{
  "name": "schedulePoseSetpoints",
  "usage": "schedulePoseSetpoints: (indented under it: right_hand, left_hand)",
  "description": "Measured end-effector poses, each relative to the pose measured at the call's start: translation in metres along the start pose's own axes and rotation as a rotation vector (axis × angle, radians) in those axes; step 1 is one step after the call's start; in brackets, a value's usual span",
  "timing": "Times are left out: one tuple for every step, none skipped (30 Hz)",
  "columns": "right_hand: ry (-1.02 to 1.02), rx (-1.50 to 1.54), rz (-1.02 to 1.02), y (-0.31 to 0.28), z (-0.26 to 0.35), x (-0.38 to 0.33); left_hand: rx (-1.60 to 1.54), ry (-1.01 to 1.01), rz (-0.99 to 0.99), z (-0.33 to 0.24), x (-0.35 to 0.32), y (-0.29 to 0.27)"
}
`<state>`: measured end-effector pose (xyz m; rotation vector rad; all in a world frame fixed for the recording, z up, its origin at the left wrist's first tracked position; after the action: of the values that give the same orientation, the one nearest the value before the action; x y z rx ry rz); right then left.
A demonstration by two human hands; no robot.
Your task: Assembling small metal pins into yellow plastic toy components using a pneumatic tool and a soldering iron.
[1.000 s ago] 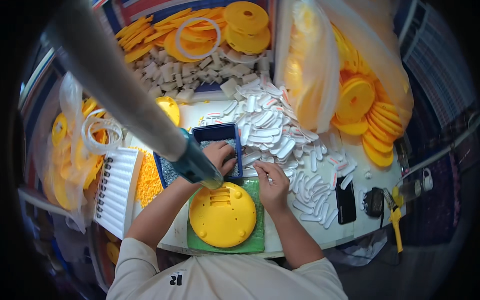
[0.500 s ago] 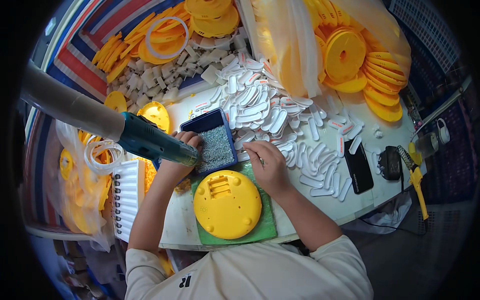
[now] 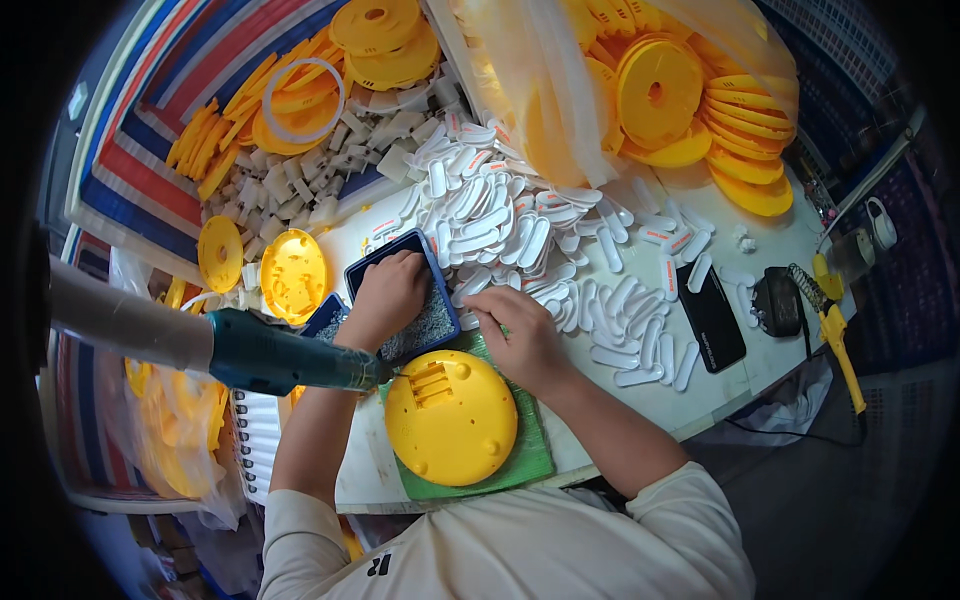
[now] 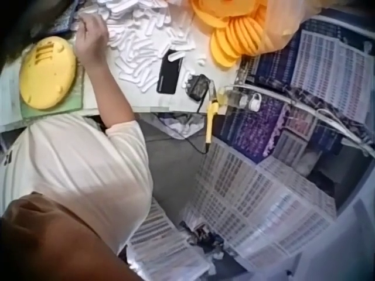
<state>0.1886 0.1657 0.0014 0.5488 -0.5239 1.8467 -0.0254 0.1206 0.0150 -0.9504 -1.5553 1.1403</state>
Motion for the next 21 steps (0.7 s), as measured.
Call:
schedulePoseSetpoints:
  right_hand:
    - [-0.011, 0.002, -0.003, -0.001, 0.001, 0.0]
    - [-0.006, 0.001, -0.01, -0.003, 0.0, 0.0]
    - [-0.014, -0.002, -0.007, -0.002, 0.001, 0.001]
    - [-0.022, -0.004, -0.004, -0.002, 0.001, 0.001]
    - [-0.02, 0.0, -0.009, -0.001, 0.002, 0.001]
    - [-0.015, 0.008, -0.003, 0.0, 0.001, 0.0]
    - [-0.011, 0.015, 0.002, 0.001, 0.001, 0.0]
    - [-0.009, 0.019, -0.002, 0.001, 0.001, 0.0]
    - [0.0, 0.022, -0.006, 0.001, 0.002, 0.001]
    - [0.01, 0.025, -0.009, 0.002, 0.002, 0.002]
    - [0.01, 0.031, -0.014, 0.0, 0.002, 0.003]
    - [0.0, 0.017, -0.013, -0.001, 0.003, 0.003]
    - [-0.009, 0.003, -0.012, -0.002, 0.003, 0.002]
    - [-0.005, -0.001, -0.015, -0.002, 0.002, 0.002]
    - [-0.005, 0.008, -0.018, -0.003, 0.001, 0.002]
    - [0.0, 0.011, -0.017, -0.003, 0.001, 0.001]
    - [0.005, 0.013, -0.016, -0.003, 0.001, 0.001]
    - [0.007, 0.009, -0.013, -0.004, 0.002, 0.002]
    - [0.008, 0.014, -0.016, -0.004, 0.002, 0.003]
    - [0.022, 0.02, -0.018, -0.005, 0.001, 0.002]
    - [0.039, 0.022, -0.023, -0.005, -0.001, 0.002]
  left_hand:
    - [0.001, 0.007, 0.006, -0.003, 0.0, 0.003]
    - [0.0, -0.014, -0.02, -0.003, -0.001, 0.004]
    - [0.003, -0.039, -0.048, -0.001, -0.002, 0.003]
    - [0.008, -0.036, -0.045, -0.002, -0.002, 0.004]
    - [0.013, -0.073, -0.034, 0.0, -0.003, 0.007]
    - [0.016, -0.111, -0.024, 0.002, -0.003, 0.009]
    - [0.02, -0.109, -0.022, 0.003, -0.004, 0.009]
    - [-0.002, -0.153, -0.001, 0.006, -0.006, 0.009]
    - [-0.024, -0.196, 0.019, 0.008, -0.007, 0.009]
    - [-0.018, -0.193, 0.019, 0.007, -0.01, 0.008]
    - [-0.06, -0.186, 0.002, 0.004, -0.013, 0.006]
    - [-0.099, -0.178, -0.013, 0.003, -0.017, 0.002]
    - [-0.088, -0.176, -0.012, 0.001, -0.02, -0.002]
    - [-0.105, -0.134, -0.035, -0.003, -0.023, -0.007]
    - [-0.123, -0.094, -0.059, -0.009, -0.025, -0.012]
    - [-0.133, -0.092, -0.024, -0.012, -0.028, -0.016]
    - [-0.125, -0.092, -0.023, -0.011, -0.032, -0.02]
    - [-0.134, -0.056, -0.029, -0.013, -0.036, -0.024]
    - [-0.145, -0.02, -0.035, -0.014, -0.037, -0.028]
    - [-0.175, -0.023, 0.037, -0.011, -0.038, -0.03]
    - [-0.174, -0.017, 0.041, -0.012, -0.038, -0.035]
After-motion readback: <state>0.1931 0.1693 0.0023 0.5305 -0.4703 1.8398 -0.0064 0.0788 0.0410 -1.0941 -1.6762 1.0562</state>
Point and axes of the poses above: each hand's wrist, its own x-axis towards the middle knuckle, its own y-axis out of the palm, z = x × y, the point moved 5 cm from there along x, towards the middle knuckle, and after that the axes turned 13 degrees about -z, right-handed, at the moved point
